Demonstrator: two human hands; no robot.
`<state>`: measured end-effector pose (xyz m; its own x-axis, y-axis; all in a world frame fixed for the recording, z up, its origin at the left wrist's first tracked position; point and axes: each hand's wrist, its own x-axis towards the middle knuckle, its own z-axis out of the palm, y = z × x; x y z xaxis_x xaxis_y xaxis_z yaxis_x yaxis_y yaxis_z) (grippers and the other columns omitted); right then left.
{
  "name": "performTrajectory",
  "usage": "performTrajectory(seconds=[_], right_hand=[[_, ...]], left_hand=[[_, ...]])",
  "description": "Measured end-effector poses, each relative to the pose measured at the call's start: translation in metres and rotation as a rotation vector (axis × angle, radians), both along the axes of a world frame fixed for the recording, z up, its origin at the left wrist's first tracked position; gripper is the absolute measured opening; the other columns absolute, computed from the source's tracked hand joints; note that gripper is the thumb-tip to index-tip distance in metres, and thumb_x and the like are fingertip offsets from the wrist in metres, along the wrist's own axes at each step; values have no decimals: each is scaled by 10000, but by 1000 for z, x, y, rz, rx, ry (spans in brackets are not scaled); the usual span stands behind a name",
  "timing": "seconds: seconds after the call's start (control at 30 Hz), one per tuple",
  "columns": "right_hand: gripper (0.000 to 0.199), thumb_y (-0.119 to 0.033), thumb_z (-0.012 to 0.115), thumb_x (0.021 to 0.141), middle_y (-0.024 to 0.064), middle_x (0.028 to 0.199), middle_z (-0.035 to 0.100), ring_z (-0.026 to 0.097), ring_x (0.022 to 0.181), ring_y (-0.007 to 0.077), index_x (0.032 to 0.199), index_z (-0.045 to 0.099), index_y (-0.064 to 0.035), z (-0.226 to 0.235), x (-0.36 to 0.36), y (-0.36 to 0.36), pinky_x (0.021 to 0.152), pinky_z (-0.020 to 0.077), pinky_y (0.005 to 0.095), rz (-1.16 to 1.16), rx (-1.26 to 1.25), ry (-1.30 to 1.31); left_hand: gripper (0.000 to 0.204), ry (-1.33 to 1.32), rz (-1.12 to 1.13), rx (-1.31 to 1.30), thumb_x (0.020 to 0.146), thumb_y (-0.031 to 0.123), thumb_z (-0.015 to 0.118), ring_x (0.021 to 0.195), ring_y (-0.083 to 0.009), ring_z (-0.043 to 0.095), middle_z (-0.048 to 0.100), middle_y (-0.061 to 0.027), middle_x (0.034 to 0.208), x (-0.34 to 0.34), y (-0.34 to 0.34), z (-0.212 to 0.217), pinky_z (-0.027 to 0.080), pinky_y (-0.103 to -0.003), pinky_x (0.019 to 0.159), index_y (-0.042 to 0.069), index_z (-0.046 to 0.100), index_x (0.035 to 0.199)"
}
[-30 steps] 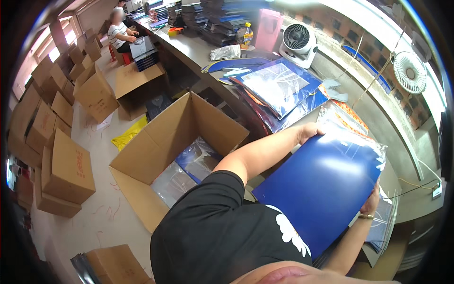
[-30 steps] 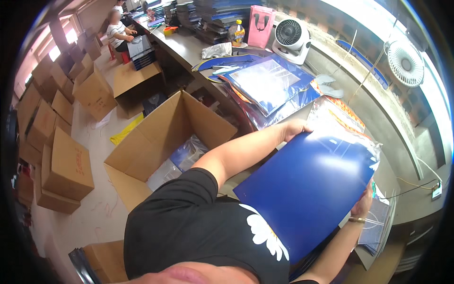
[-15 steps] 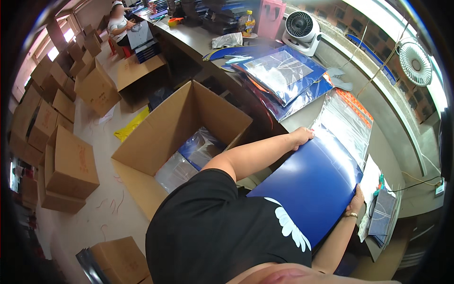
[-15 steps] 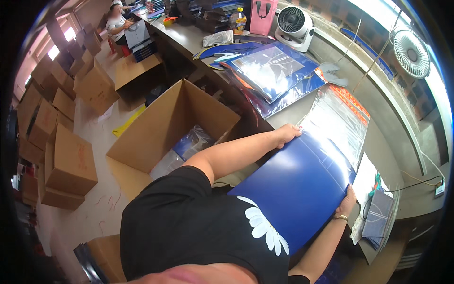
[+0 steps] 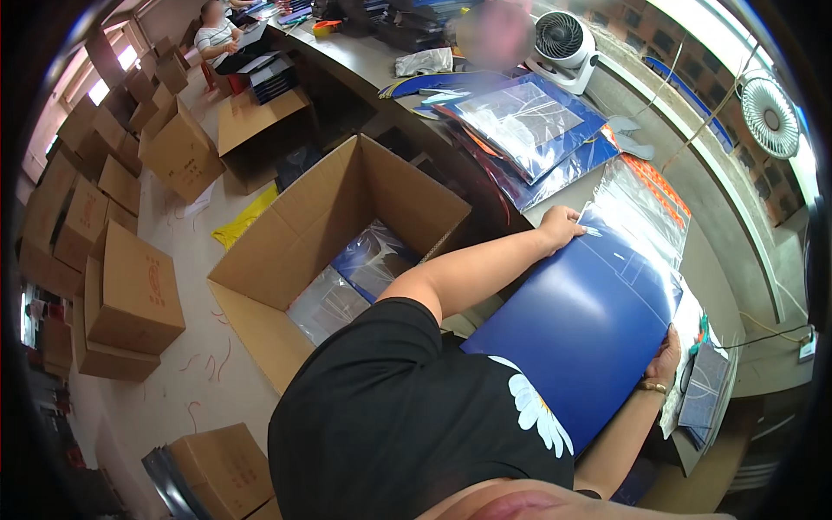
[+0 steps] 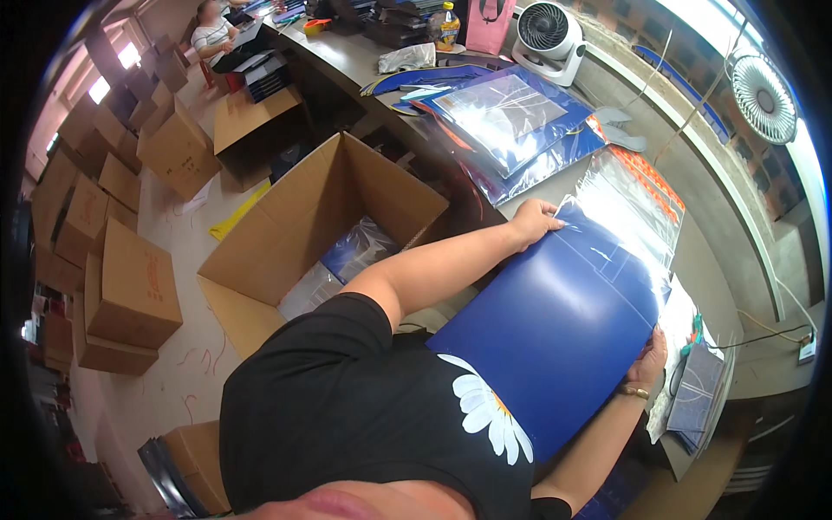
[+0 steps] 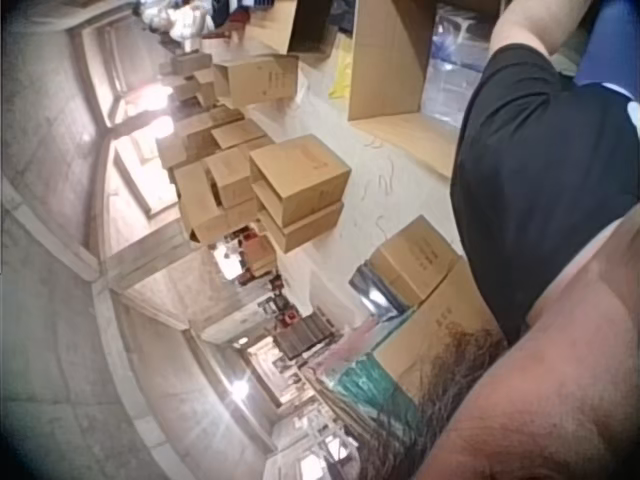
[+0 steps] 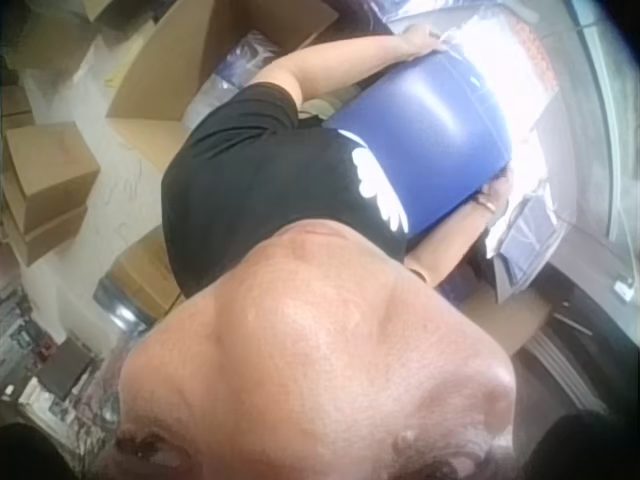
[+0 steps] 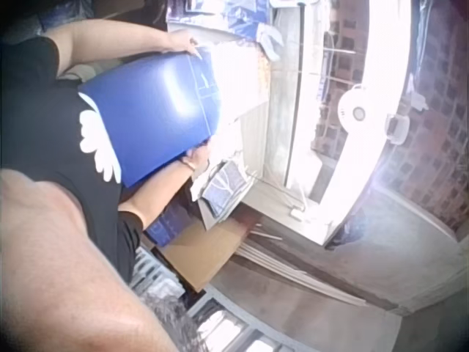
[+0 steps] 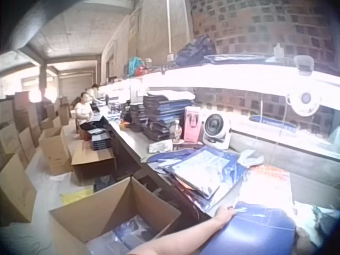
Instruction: The person repeatedly picks up blue rectangular boards and inserts them into clear plastic sleeves. They handle the items one at a time, smoothing the plastic and stacking the packaged units on the table. The process involves repetitive pick-and-place motions without visible tool use.
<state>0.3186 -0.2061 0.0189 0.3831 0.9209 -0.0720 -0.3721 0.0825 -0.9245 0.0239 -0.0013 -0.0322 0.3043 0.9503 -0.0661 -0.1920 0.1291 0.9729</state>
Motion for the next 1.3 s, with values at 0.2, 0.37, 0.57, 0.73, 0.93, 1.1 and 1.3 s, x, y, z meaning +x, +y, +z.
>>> performTrajectory(seconds=[0.2, 0.37, 0.57, 0.73, 0.93, 1.1, 1.3], right_hand=[[318, -252, 476, 951, 119, 1069, 617, 634, 869, 200, 1131, 529, 4, 36, -25, 3, 704, 553, 315, -37, -79, 112], [258, -196, 542, 918, 133, 985, 642, 646, 813, 217, 1048, 581, 23, 16, 16, 9, 701, 557, 330, -111, -191, -7], [285, -210, 477, 953, 132, 1004, 626, 637, 842, 204, 1078, 565, 30, -5, 4, 14, 723, 546, 322, -93, -123, -77], [407, -309, 366, 989, 159, 1130, 595, 620, 974, 255, 1192, 515, 10, 5, 3, 10, 826, 530, 370, 50, -67, 254], [413, -314, 359, 989, 168, 1116, 608, 626, 955, 259, 1173, 532, 13, 28, -4, 10, 814, 528, 366, -80, 11, 190], [402, -278, 395, 983, 113, 901, 663, 616, 747, 178, 974, 620, 55, 17, 14, 14, 718, 495, 290, -301, -200, -937], [407, -281, 409, 983, 90, 872, 648, 580, 713, 149, 966, 620, 67, -17, 45, -12, 680, 463, 282, -236, -349, -1055]], left_hand=[[254, -403, -320, -365, 853, -31, 557, 669, -171, 640, 654, -110, 892, -9, -1, 28, 566, -334, 631, -22, 579, 1106], [300, -351, -419, -572, 901, 231, 558, 742, -176, 629, 649, -85, 876, 3, 9, 16, 534, -338, 665, 35, 567, 1129], [186, -93, -224, -356, 867, 177, 618, 617, -188, 613, 652, -101, 794, 10, 20, -18, 510, -374, 534, 16, 629, 960], [163, -109, -247, -345, 868, 149, 606, 574, -166, 606, 639, -77, 745, 6, 17, -8, 511, -319, 484, 2, 630, 936], [147, -180, -298, -407, 880, 132, 579, 569, -181, 610, 637, -98, 743, 2, -9, 35, 510, -337, 491, 1, 627, 925], [143, -223, -300, -382, 879, 137, 584, 648, -219, 638, 655, -113, 777, 6, 8, 0, 518, -382, 539, 7, 631, 916], [115, -172, -324, -383, 860, 129, 605, 648, -189, 621, 648, -93, 784, 6, -7, 2, 515, -345, 570, 28, 633, 907]])
